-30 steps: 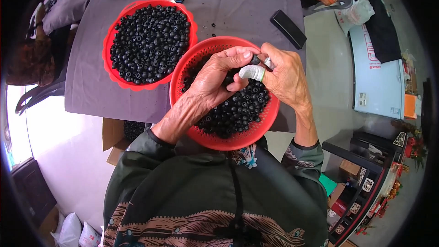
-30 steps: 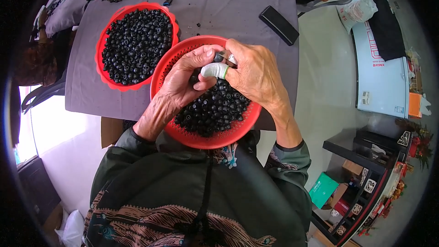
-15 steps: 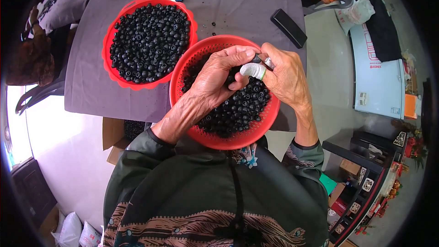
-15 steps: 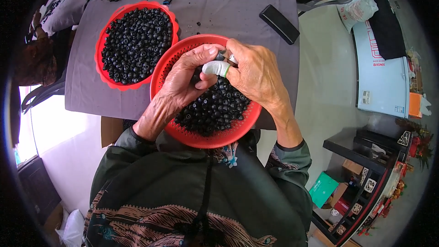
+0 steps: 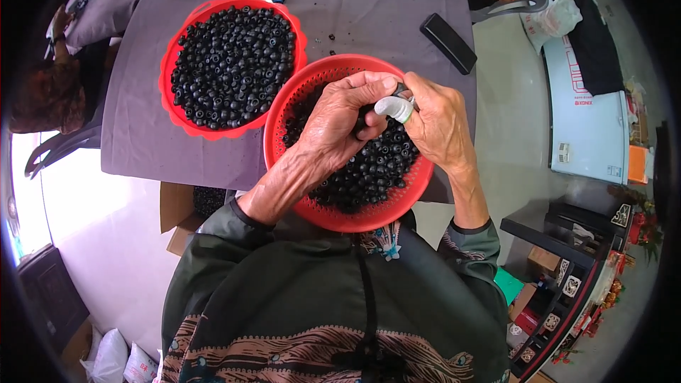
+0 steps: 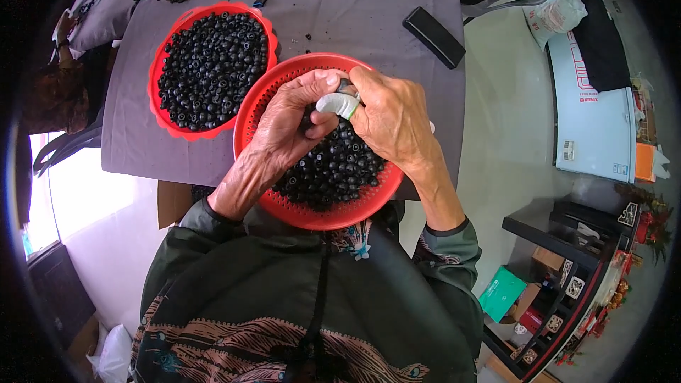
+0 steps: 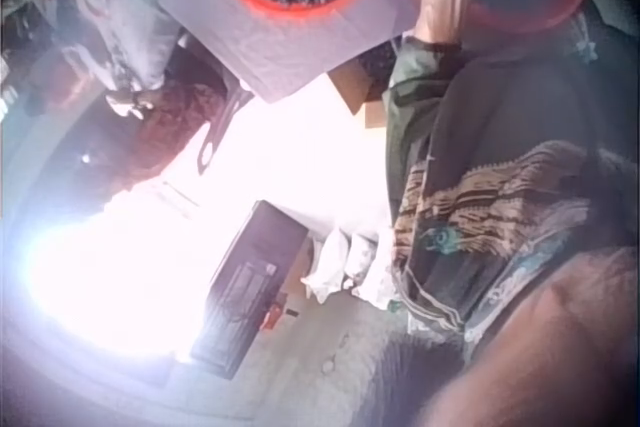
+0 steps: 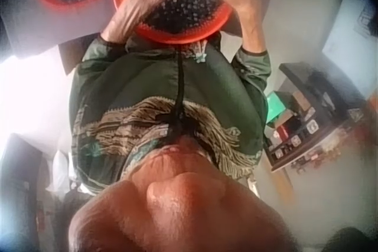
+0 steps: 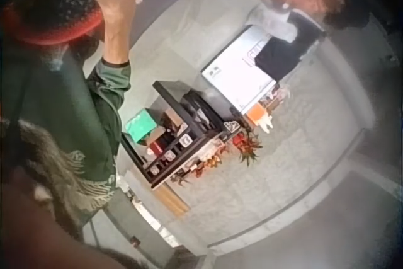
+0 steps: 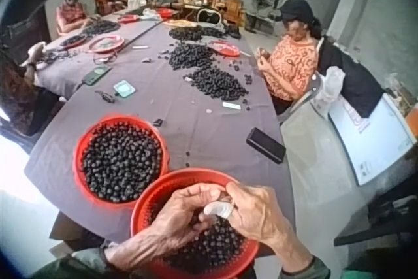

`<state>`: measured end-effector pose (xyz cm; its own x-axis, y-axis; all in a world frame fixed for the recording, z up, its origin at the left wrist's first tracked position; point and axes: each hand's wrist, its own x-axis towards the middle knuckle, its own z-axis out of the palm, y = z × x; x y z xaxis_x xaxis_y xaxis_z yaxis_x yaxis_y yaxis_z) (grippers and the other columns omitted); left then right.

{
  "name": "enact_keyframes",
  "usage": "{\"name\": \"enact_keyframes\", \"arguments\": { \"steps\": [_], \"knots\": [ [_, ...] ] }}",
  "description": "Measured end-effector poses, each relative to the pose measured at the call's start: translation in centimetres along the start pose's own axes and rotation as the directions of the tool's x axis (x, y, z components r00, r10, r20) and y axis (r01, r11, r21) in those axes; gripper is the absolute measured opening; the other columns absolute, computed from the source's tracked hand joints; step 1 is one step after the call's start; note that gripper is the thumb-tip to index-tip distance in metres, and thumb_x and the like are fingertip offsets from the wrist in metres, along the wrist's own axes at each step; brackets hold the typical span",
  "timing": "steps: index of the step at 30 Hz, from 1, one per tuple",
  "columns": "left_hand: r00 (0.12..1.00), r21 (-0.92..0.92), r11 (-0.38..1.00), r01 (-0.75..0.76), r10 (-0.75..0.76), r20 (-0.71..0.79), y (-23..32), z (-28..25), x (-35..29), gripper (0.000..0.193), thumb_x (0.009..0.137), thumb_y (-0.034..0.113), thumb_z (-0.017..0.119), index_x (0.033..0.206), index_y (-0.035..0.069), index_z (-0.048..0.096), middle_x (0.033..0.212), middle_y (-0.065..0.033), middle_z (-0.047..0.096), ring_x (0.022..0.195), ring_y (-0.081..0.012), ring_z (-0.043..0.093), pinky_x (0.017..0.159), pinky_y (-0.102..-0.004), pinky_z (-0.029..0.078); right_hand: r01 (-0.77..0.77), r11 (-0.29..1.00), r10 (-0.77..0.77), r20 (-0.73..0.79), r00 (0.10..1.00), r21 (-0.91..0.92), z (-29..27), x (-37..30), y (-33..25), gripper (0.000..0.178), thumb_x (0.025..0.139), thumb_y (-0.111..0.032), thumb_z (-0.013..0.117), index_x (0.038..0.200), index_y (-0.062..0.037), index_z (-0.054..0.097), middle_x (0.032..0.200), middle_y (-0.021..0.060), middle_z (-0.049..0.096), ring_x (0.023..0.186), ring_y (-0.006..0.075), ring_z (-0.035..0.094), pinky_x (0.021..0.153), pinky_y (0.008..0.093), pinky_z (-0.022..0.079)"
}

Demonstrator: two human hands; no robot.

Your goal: The person sorts small black plastic components by hand, picking specific items from red bowls and placing them into a small white container.

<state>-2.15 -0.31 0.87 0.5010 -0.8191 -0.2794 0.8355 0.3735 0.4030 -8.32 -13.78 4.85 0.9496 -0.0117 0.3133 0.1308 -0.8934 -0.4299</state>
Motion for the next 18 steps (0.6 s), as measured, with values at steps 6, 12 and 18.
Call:
{"name": "enact_keyframes", "arguments": {
  "steps": [6,12,18],
  "knots": [
    [0.997,-0.091,0.995,0.040,-0.034,0.070,-0.1,0.3,-0.2,0.017,0.085,0.013,0.054,0.096,-0.001,0.054,0.078,-0.0036,0.056,0.047,-0.0040,0.038,0.037,-0.0162,0.029,-0.088,0.984,0.083,0.036,0.996,0.154,-1.6,0.3,-1.3,0.032,0.071,-0.029,0.069,0.075,-0.0018,0.052,0.060,0.0123,0.056,0.053,0.0295,0.057,0.047,0.0356,0.043],
    [0.997,-0.081,0.996,0.046,-0.041,0.067,0.0,0.4,-0.2,0.019,0.085,0.013,0.053,0.098,-0.001,0.053,0.076,-0.0030,0.054,0.046,-0.0043,0.038,0.036,-0.0166,0.029,-0.153,0.983,0.142,0.107,0.984,0.101,-1.7,0.4,-0.8,0.042,0.067,-0.039,0.071,0.074,-0.0016,0.051,0.059,0.0115,0.057,0.053,0.0284,0.058,0.047,0.0355,0.042],
    [0.997,-0.073,0.997,0.041,-0.036,0.065,0.0,0.3,-0.1,0.013,0.086,0.013,0.053,0.089,0.000,0.054,0.073,-0.0027,0.052,0.049,-0.0038,0.039,0.038,-0.0155,0.028,-0.126,0.988,0.118,0.103,0.988,0.084,-1.6,0.7,-0.9,0.039,0.068,-0.034,0.071,0.074,-0.0004,0.051,0.059,0.0130,0.057,0.054,0.0302,0.057,0.048,0.0368,0.042]
  ]
}}
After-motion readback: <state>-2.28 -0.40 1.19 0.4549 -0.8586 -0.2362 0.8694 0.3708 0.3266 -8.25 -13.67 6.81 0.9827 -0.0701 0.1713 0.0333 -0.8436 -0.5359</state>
